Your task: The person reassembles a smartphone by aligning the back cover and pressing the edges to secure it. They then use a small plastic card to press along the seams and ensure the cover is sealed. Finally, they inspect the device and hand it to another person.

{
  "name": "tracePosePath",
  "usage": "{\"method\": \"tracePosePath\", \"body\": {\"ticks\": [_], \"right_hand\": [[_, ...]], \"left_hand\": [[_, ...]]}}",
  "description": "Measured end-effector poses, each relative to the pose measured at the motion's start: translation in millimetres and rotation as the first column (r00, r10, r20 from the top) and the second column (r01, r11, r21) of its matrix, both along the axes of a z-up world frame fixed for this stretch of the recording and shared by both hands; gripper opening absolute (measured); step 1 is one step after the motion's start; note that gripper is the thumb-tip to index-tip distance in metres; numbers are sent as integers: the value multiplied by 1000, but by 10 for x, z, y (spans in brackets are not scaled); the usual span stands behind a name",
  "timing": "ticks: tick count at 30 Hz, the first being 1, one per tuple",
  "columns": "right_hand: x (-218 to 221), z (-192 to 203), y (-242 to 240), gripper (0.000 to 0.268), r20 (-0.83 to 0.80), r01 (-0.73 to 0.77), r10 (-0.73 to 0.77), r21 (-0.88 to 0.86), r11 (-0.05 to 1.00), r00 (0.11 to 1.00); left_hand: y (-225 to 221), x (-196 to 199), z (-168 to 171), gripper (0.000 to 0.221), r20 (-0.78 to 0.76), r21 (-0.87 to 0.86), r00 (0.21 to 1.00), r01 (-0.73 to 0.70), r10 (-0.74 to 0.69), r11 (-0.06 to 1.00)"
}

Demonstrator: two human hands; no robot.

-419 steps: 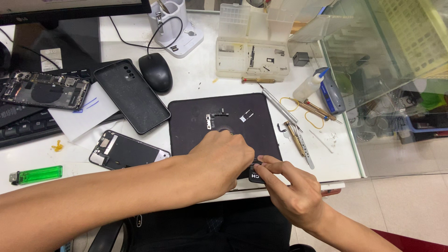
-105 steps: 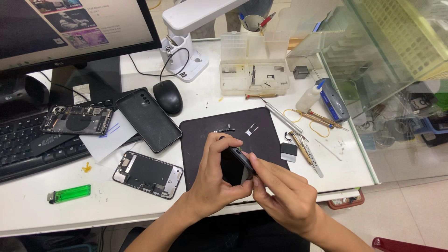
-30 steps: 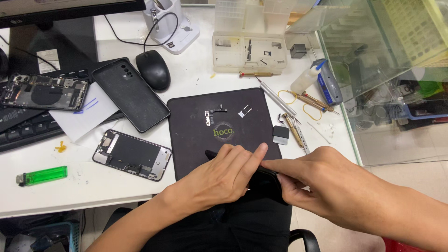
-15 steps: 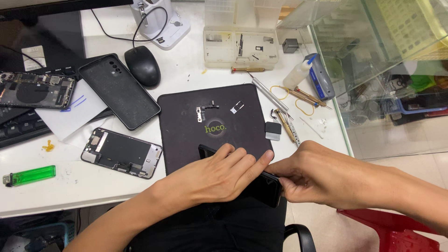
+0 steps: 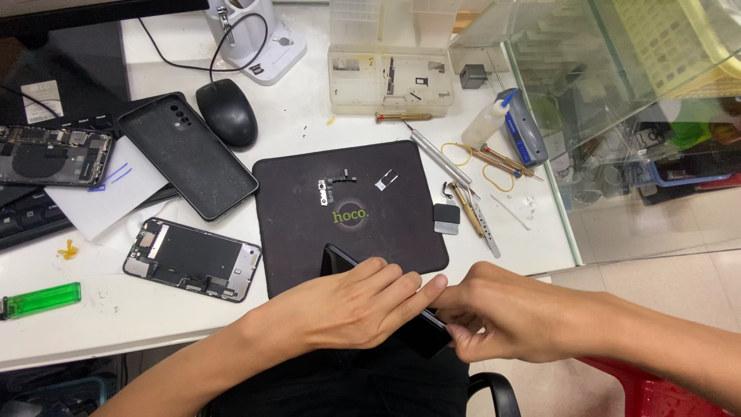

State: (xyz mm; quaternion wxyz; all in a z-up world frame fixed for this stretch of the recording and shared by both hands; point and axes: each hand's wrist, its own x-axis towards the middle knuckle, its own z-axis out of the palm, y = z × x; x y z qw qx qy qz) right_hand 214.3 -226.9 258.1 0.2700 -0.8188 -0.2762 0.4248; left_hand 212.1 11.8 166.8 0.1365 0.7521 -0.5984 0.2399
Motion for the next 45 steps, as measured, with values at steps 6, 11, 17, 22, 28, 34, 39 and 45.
{"method": "tracePosePath", "body": {"ticks": [6, 11, 17, 22, 28, 34, 39, 45], "right_hand": [[-18, -144, 52, 21, -91, -63, 56, -72, 995, 994], [93, -195, 55, 12, -51, -109, 108, -20, 994, 993], [107, -228, 123, 29, -71, -62, 59, -45, 997, 996], [84, -174, 173, 49, -11, 54, -53, 45, 998, 999], [36, -246, 280, 40, 26, 19, -19, 12, 1000, 999], [100, -238, 421, 10, 11, 50, -50, -5, 999, 999], [139, -241, 485, 11, 41, 37, -36, -15, 999, 998], [119, -204, 520, 11, 45, 62, -62, 7, 998, 997]], "left_hand": [[17, 31, -162, 67, -58, -91, 995, 72, -77, 993], [22, 10, -219, 66, -204, -85, 965, 147, -162, 985], [78, 88, -188, 66, -153, -102, 982, 97, -112, 990], [276, 112, -110, 101, -288, -209, 938, -260, 195, 943], [328, 40, -177, 105, -748, -66, 647, -298, 150, 952], [321, 78, -264, 84, -793, -89, 609, -174, 36, 981], [340, 116, -314, 80, -774, -110, 633, -174, 26, 979], [362, 116, -313, 79, -801, -73, 597, -174, 46, 982]]}}
